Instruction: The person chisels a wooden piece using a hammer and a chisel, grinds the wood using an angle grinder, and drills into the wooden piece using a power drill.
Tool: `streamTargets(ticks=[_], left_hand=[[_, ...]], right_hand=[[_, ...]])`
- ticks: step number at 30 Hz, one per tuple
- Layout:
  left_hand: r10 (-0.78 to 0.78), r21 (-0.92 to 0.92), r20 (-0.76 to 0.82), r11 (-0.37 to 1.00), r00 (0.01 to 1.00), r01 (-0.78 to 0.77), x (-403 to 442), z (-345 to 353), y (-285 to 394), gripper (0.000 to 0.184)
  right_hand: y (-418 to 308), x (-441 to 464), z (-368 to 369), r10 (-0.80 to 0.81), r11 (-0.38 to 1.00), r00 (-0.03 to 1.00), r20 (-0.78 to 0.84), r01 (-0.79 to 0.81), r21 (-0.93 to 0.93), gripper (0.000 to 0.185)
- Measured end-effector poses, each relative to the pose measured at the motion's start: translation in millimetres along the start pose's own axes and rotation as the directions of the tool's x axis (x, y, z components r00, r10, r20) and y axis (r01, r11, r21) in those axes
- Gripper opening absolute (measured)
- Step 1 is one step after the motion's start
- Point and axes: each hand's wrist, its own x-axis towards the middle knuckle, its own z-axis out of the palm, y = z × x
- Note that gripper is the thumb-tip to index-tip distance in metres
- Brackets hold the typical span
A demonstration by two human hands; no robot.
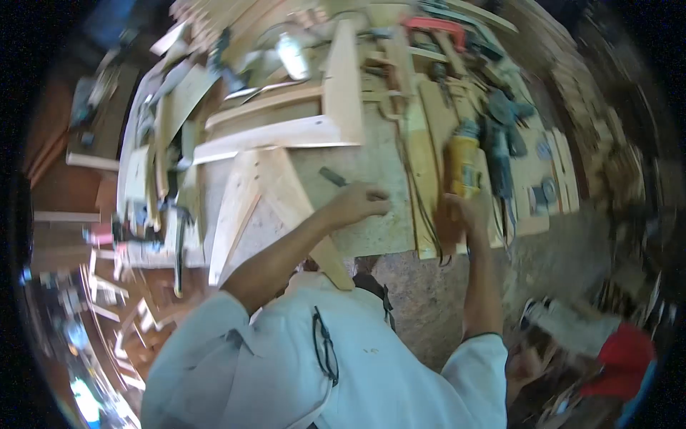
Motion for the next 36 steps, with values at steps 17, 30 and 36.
streamTargets(ticks=[17,30,36], left_hand=[[0.13,-0.839,-0.09,0.525,0.987,-0.146,-18,34,96,0.065],[-0.077,-0.421,-0.669,0.859,0.739,-0.292,-132,-70,25,0.071],[-0.165,-0.468,-0.724,0.831,0.67,-0.301,-176,-103,9,0.054]], right_hand=[[-113,-150,28,-0.251,0.6,0.83,0.499,-0.271,0.753,0.065],[-202,-195,178,-0.296,0.86,0.695,0.655,-0.104,0.499,0.048],[-210,-209,240,-0.261,0.871,0.66,0.704,-0.154,0.467,0.062]])
